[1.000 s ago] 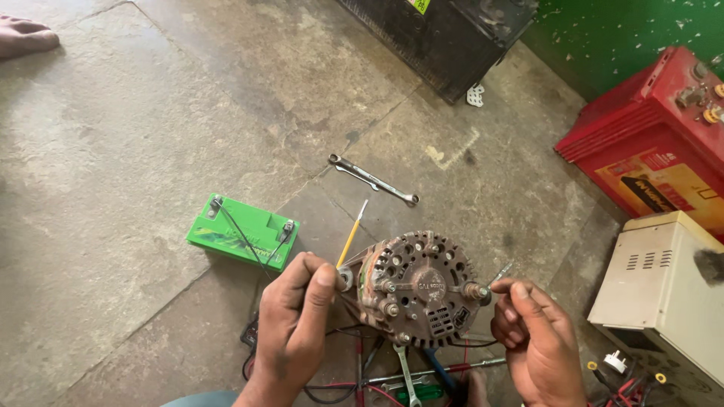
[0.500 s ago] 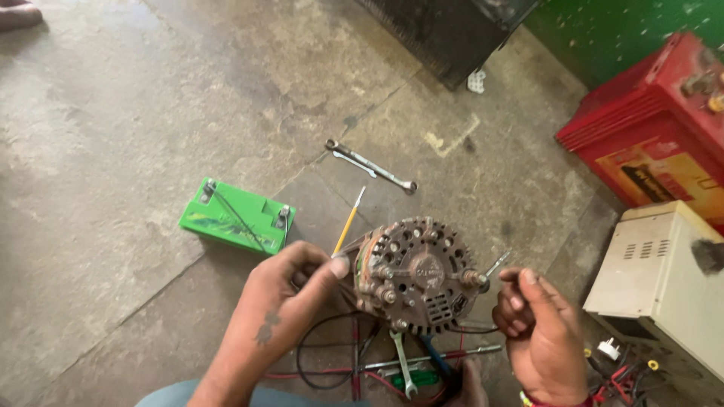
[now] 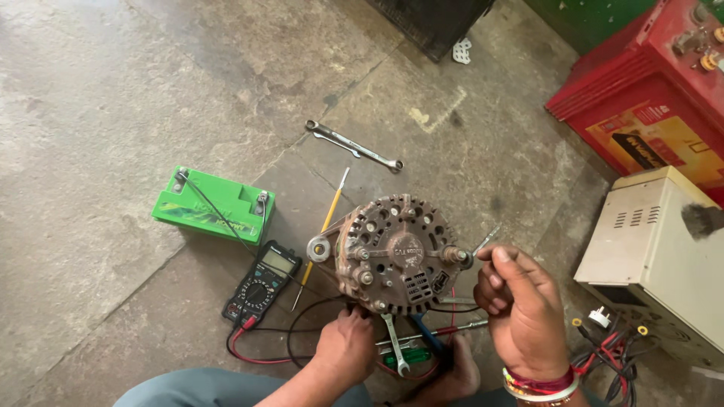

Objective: The person connects wires to terminals on an alternator and uses a small wrench to tighten nuts on the terminal posts.

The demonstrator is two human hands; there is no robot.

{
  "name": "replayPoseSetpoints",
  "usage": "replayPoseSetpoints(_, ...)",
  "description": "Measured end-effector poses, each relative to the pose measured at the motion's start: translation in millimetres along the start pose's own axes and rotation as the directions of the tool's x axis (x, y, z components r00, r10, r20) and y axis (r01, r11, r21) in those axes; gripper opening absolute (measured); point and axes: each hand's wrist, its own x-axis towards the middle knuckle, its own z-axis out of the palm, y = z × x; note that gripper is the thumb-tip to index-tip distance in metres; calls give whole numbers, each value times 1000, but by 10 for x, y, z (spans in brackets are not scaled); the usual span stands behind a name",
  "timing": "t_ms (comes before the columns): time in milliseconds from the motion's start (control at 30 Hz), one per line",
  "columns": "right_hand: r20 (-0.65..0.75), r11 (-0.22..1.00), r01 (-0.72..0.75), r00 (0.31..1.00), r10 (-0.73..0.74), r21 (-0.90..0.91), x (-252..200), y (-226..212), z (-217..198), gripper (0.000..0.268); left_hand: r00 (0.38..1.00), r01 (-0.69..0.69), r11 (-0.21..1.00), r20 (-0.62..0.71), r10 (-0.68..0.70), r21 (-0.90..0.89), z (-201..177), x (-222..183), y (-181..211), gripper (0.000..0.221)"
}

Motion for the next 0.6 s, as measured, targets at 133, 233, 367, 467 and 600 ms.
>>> replayPoseSetpoints(133,-3,1000,0,1000,0,7,-7,-20,5,23,981,69,998,182,-68,2,-305,117,148,12)
replayPoseSetpoints(233,-5,1000,22,1000,-22,-3,-9,-24,-41,22,974,7,945,217,68,-326,-855,11,409,10)
replayPoseSetpoints(367,-11,1000,20,1000,-20,15,-8,-23,-81,21,922,129,724,350,164,-678,-1685,-145,661,14)
replayPoseSetpoints(467,-24,1000,-3,1000,3,25,2,-12,-83,20,958,35,595,196,209,-803,-2199,-203,687,13)
replayPoseSetpoints(600,-13,999,14,1000,-14,39,4,1,-68,20,991,-17,409,-68,-111,-913,-2623,-282,546,16)
